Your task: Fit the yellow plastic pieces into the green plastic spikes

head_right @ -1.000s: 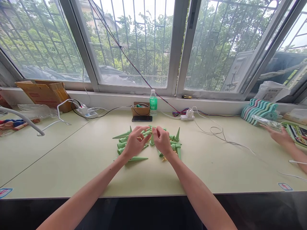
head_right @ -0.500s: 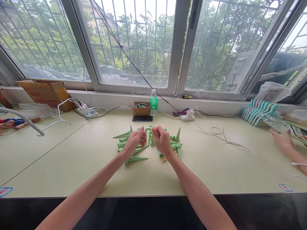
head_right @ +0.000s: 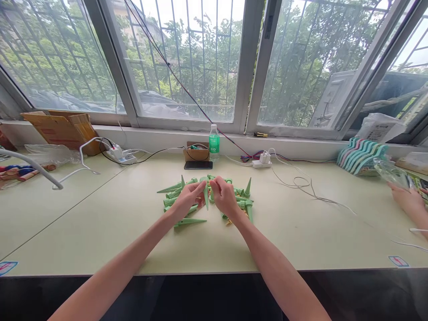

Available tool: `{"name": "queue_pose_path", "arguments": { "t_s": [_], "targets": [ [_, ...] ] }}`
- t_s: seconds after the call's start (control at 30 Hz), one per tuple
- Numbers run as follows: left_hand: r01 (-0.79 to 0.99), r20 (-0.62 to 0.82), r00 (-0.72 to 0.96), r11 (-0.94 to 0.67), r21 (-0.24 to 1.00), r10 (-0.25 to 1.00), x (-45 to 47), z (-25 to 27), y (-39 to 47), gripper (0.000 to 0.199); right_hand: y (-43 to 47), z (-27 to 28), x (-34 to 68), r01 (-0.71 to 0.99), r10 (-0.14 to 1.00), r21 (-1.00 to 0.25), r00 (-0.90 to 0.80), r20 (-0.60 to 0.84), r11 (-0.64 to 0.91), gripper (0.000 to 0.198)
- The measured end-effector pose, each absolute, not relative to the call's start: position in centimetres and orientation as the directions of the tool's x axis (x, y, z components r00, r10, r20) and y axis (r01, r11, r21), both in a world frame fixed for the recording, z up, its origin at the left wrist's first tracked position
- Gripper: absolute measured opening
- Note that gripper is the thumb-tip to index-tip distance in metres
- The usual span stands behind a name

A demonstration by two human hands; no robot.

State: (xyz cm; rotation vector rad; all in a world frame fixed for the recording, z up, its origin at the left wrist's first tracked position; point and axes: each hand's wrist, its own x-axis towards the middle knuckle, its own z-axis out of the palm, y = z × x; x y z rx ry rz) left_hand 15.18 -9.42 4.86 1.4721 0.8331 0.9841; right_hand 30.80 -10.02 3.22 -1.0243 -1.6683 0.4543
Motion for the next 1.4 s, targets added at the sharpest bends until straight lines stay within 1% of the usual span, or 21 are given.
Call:
{"name": "queue_pose_path", "arguments": {
  "t_s": [0.13, 0.23, 0.4, 0.57, 0.7, 0.83, 0.97, 1.1, 1.2, 1.4],
  "targets": [
    [0.004, 0.156, 0.391, -0.171, 0.985, 0.907, 15.11, 4.53, -9.23, 0.044, -9.94, 3.13, 30.8, 0.426, 0.799, -0.711, -0.05, 0.599, 0.559, 0.037],
    [0.025, 0.205, 0.366, -0.23, 0.973, 0.908, 15.14, 4.32, -9.18, 0.043, -9.9, 3.12, 30.76, 0.454, 0.793, -0.698, -0.031, 0.609, 0.554, 0.04],
    [0.034, 0.265, 0.342, -0.294, 0.955, 0.902, 15.13, 4.26, -9.26, 0.042, -9.87, 3.23, 30.69, 0.464, 0.797, -0.702, -0.011, 0.604, 0.54, 0.042],
    [0.065, 0.297, 0.348, -0.339, 0.939, 0.889, 15.0, 4.42, -9.39, 0.032, -9.87, 3.38, 30.64, 0.469, 0.791, -0.696, -0.009, 0.612, 0.543, 0.041],
    [0.068, 0.36, 0.346, -0.406, 0.911, 0.866, 15.06, 4.53, -9.53, 0.026, -9.87, 3.48, 30.63, 0.47, 0.788, -0.693, -0.009, 0.615, 0.546, 0.041],
    [0.093, 0.462, 0.31, -0.511, 0.855, 0.831, 15.15, 4.33, -9.41, 0.025, -9.84, 3.61, 30.64, 0.472, 0.787, -0.692, -0.006, 0.618, 0.547, 0.041],
    [0.211, 0.566, 0.273, -0.622, 0.754, 0.778, 15.15, 3.97, -9.18, 0.026, -9.89, 3.75, 30.62, 0.466, 0.794, -0.701, -0.007, 0.607, 0.54, 0.042],
    [0.291, 0.632, 0.281, -0.692, 0.661, 0.722, 15.05, 3.91, -9.28, 0.025, -9.95, 3.85, 30.64, 0.465, 0.797, -0.704, -0.005, 0.604, 0.537, 0.043],
    [0.318, 0.649, 0.287, -0.709, 0.629, 0.704, 15.09, 4.1, -9.54, 0.022, -9.94, 3.77, 30.65, 0.462, 0.795, -0.706, 0.003, 0.606, 0.537, 0.044],
    [0.316, 0.582, 0.275, -0.644, 0.697, 0.765, 15.46, 4.44, -9.89, 0.022, -9.83, 3.24, 30.59, 0.39, 0.818, -0.751, -0.008, 0.575, 0.532, 0.042]
  ]
}}
